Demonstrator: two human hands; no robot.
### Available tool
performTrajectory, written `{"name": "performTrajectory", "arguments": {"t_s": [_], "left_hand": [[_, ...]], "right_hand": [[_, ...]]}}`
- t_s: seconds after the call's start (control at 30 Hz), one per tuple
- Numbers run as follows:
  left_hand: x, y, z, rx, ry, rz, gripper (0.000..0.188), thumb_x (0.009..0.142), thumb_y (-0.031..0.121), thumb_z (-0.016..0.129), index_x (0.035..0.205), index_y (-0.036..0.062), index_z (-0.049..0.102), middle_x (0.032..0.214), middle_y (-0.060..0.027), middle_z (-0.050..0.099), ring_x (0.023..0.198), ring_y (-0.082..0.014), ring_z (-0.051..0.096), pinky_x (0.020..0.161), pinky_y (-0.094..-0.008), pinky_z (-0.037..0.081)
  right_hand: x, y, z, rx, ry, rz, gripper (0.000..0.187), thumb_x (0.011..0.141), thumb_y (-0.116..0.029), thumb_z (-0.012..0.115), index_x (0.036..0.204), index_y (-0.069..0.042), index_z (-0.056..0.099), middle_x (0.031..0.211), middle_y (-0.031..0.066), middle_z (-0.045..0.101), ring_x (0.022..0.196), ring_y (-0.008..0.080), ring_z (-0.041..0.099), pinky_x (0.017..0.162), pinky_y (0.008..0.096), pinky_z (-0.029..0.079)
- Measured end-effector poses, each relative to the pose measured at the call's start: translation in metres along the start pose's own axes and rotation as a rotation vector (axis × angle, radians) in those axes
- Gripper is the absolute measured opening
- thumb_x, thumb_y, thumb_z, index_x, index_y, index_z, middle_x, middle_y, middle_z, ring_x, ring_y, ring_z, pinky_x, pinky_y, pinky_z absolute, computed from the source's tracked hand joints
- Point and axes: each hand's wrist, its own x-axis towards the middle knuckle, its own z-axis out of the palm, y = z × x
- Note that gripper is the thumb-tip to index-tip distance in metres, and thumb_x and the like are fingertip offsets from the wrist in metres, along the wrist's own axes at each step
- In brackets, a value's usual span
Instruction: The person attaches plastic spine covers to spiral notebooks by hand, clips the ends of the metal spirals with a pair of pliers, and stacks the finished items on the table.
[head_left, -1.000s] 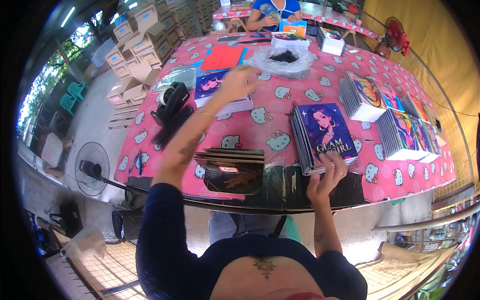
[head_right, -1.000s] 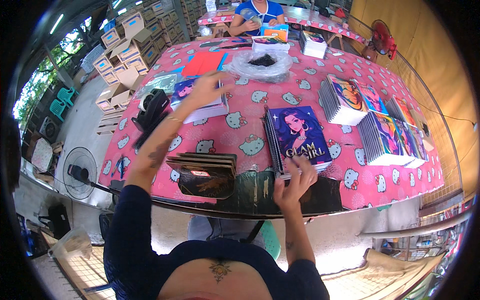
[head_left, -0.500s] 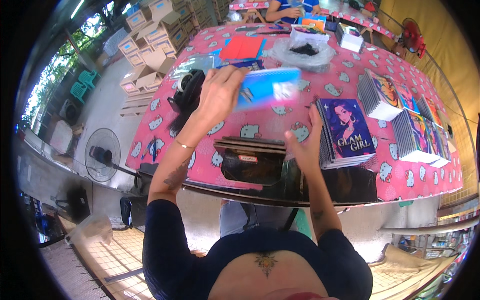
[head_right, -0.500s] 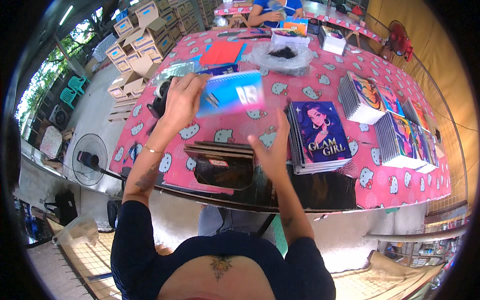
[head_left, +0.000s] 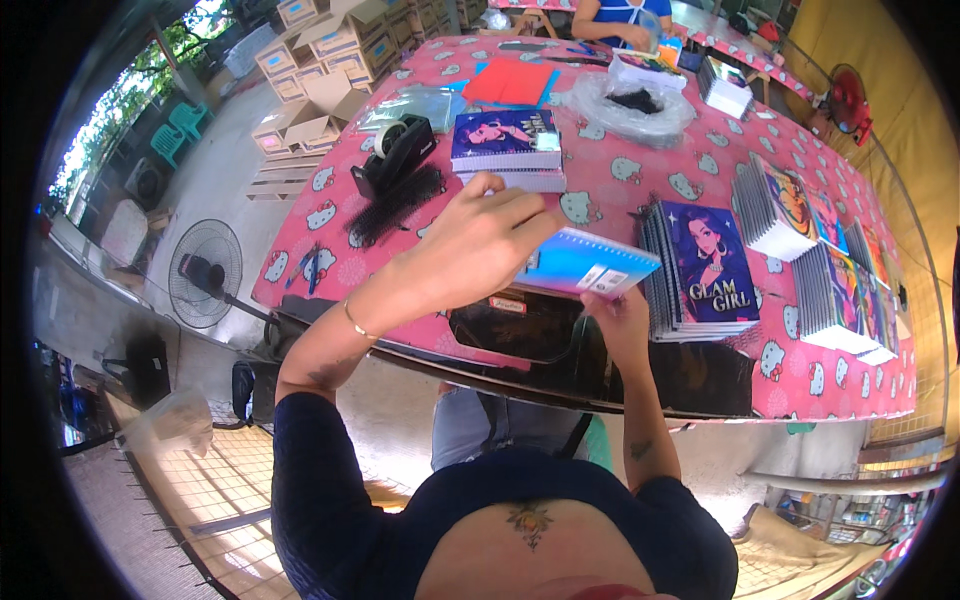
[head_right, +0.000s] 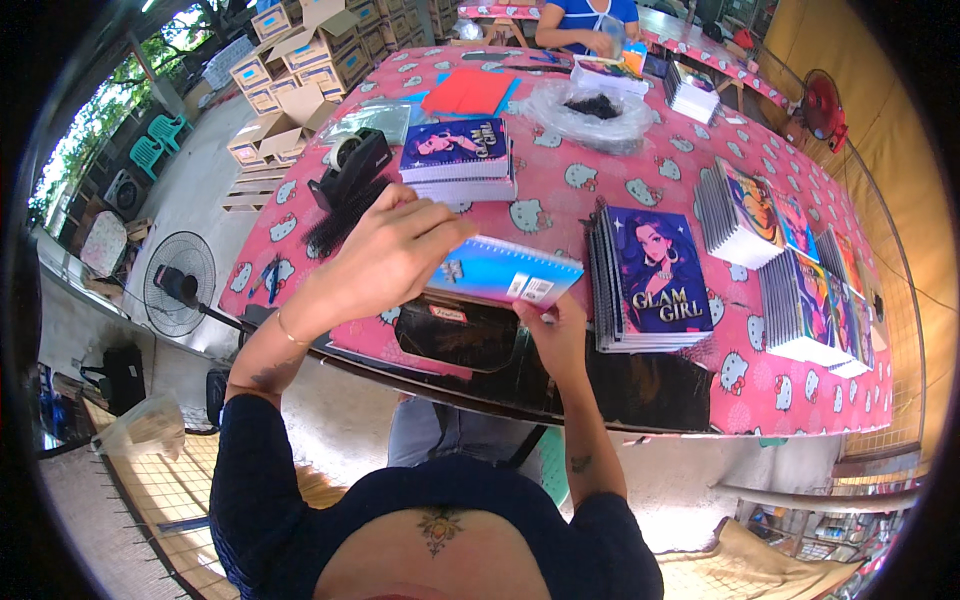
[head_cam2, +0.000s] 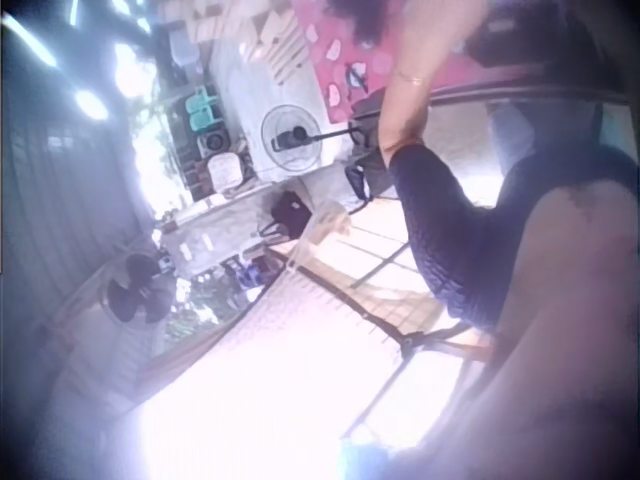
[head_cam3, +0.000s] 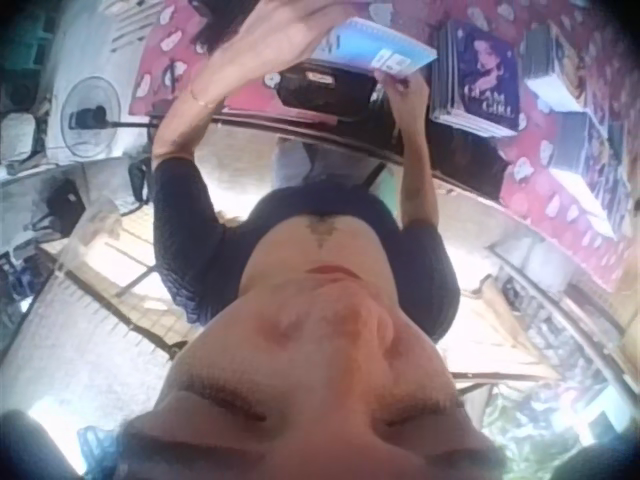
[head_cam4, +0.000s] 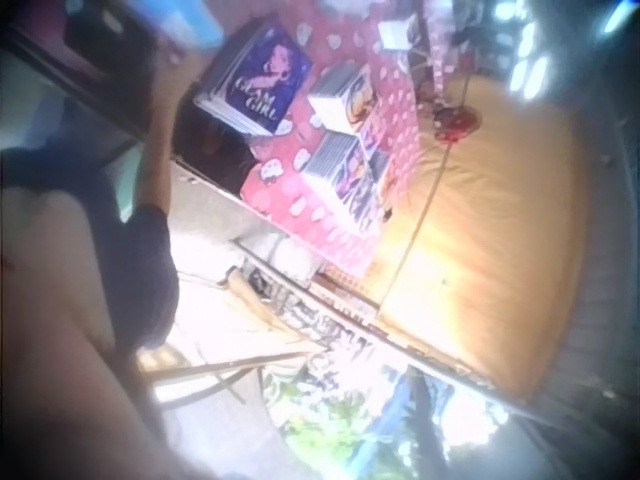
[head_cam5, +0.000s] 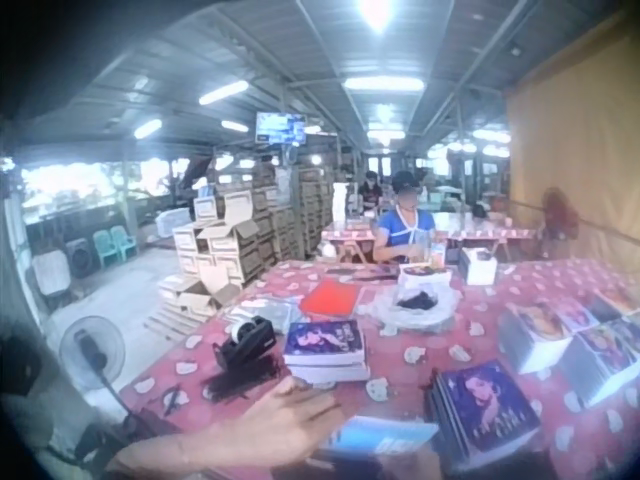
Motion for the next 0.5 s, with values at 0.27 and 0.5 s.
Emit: {"name": "performTrajectory", "arguments": {"t_s": [0.27,0.5], "left_hand": [[-0.096,0.016,0.08,-0.129,0.346,-0.538,0.039,0.097,0.017,0.058,0.135,0.0067,0.061,0.116,-0.0121,0.069,0.124,-0.0228,0.059,0.116,-0.0409,0.031],[-0.122,-0.025,0.119,-0.657,0.256,-1.239,0.044,0.106,0.027,0.049,0.139,0.0002,0.056,0.128,-0.0227,0.062,0.122,-0.0294,0.057,0.103,-0.0405,0.044]], "right_hand": [[-0.006,0.001,0.03,-0.041,-0.123,-0.146,0.06,0.095,-0.015,0.069,0.146,-0.001,0.041,0.134,0.0123,0.054,0.121,0.0205,0.053,0.105,0.035,0.041],[0.001,0.018,0.011,-0.026,-0.051,-0.086,0.053,0.093,-0.022,0.073,0.137,-0.002,0.049,0.122,0.0107,0.06,0.112,0.019,0.058,0.101,0.0332,0.045]]}}
